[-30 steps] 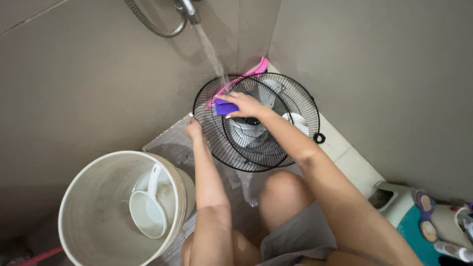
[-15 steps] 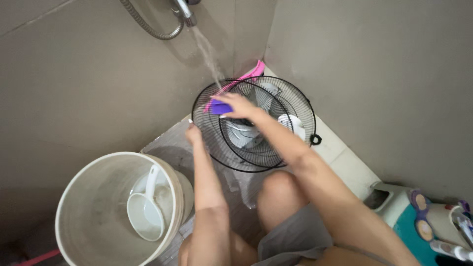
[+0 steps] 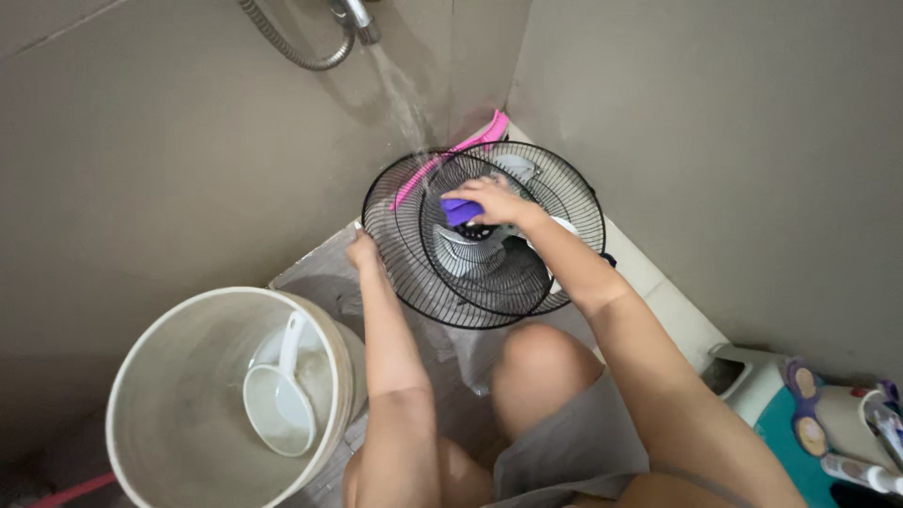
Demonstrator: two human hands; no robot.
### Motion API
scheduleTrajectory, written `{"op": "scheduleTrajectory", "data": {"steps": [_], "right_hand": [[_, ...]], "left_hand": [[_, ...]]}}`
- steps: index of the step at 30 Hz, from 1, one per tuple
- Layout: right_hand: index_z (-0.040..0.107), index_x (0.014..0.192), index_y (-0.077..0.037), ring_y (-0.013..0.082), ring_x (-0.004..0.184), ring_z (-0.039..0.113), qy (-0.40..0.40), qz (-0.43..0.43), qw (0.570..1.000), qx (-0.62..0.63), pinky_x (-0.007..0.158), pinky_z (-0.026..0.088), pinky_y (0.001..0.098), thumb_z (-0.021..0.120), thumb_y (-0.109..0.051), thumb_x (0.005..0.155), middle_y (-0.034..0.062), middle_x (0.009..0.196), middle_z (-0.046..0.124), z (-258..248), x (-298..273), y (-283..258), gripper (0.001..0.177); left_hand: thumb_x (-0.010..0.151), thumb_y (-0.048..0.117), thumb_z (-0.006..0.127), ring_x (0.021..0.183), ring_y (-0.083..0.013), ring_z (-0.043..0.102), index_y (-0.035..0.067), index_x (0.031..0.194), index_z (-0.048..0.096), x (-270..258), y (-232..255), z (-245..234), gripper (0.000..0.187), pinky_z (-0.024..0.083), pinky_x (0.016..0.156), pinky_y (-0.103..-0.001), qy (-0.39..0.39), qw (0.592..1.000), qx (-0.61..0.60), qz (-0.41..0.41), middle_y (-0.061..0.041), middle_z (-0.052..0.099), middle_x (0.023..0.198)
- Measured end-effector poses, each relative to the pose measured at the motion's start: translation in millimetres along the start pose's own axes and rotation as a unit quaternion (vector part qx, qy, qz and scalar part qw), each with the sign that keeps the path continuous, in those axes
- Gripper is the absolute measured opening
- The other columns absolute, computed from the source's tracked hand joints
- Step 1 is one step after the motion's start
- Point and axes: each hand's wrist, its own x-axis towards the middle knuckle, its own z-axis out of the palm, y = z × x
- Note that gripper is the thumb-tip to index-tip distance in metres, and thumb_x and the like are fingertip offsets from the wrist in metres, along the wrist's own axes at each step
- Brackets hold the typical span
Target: The person cleans fan components in a bathroom by rinsing them under running water and scrubbing the grills and blades with a purple brush.
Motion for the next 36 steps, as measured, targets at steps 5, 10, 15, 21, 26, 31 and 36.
{"op": "scheduleTrajectory", "data": {"steps": [5, 10, 15, 21, 26, 31, 36], "right_hand": [[0.051, 0.149, -0.028, 0.0313, 0.131, 0.055, 0.075, -0.257, 0.946, 0.180, 0.109, 0.036, 0.0508, 0.088, -0.027, 0.071, 0.0064, 0.137, 0.061, 13, 20, -41, 0.086], [0.049, 0.150, -0.031, 0.0265, 0.128, 0.058, 0.006, -0.156, 0.971, 0.181, 0.108, 0.039, 0.0536, 0.086, -0.023, 0.074, 0.0032, 0.136, 0.062, 5, 2, 14, 0.085], [0.048, 0.148, -0.036, 0.0263, 0.130, 0.056, -0.013, -0.053, 0.983, 0.177, 0.108, 0.043, 0.0556, 0.083, -0.015, 0.069, 0.0002, 0.137, 0.059, 11, -21, 32, 0.089], [0.051, 0.146, -0.034, 0.0297, 0.129, 0.057, -0.010, -0.104, 0.994, 0.025, 0.102, 0.029, 0.0666, 0.089, -0.015, 0.068, 0.0010, 0.135, 0.061, 17, 6, 12, 0.089], [0.036, 0.159, -0.012, 0.0377, 0.126, 0.062, 0.192, -0.119, 0.945, 0.238, 0.108, 0.049, 0.0430, 0.086, -0.024, 0.081, 0.0203, 0.140, 0.060, -8, 47, 27, 0.094], [0.031, 0.163, -0.012, 0.0401, 0.132, 0.060, 0.312, -0.095, 0.908, 0.262, 0.113, 0.047, 0.0451, 0.086, -0.026, 0.080, 0.0252, 0.147, 0.056, -39, 98, 8, 0.101], [0.043, 0.153, -0.006, 0.0266, 0.122, 0.062, 0.168, -0.155, 0.888, 0.399, 0.106, 0.050, 0.0409, 0.089, -0.020, 0.078, 0.0173, 0.135, 0.065, -60, 93, -3, 0.089]], "left_hand": [[0.093, 0.054, 0.070, 0.075, -0.0271, 0.069, -0.013, 0.099, 0.072, -3, 5, 22, 0.067, 0.054, 0.069, -0.043, 0.019, 0.999, 0.009, 0.030, -0.019, 0.072, 0.089], [0.095, 0.053, 0.067, 0.058, -0.0204, 0.057, -0.007, 0.090, 0.072, 3, 13, 18, 0.060, 0.046, 0.052, -0.039, -0.077, 0.989, -0.124, 0.001, -0.009, 0.069, 0.075], [0.097, 0.049, 0.066, 0.046, -0.0176, 0.050, -0.004, 0.081, 0.068, -3, 6, 21, 0.056, 0.038, 0.042, -0.037, -0.082, 0.988, -0.125, -0.037, -0.007, 0.061, 0.066], [0.097, 0.046, 0.068, 0.053, -0.0177, 0.057, -0.003, 0.088, 0.070, 8, 14, 10, 0.051, 0.048, 0.045, -0.036, -0.065, 0.989, -0.135, 0.004, -0.007, 0.067, 0.070], [0.098, 0.052, 0.062, 0.082, -0.0285, 0.058, -0.005, 0.111, 0.061, 16, 12, -12, 0.058, 0.049, 0.070, -0.046, -0.310, 0.871, -0.379, -0.033, -0.016, 0.063, 0.097], [0.098, 0.058, 0.056, 0.110, -0.0393, 0.059, -0.006, 0.134, 0.052, -28, -24, 2, 0.073, 0.050, 0.094, -0.056, -0.513, 0.744, -0.428, 0.037, -0.026, 0.059, 0.124], [0.100, 0.063, 0.050, 0.124, -0.0481, 0.060, -0.008, 0.148, 0.047, -67, 26, -4, 0.085, 0.052, 0.105, -0.063, -0.557, 0.737, -0.381, -0.042, -0.035, 0.056, 0.139]]}}
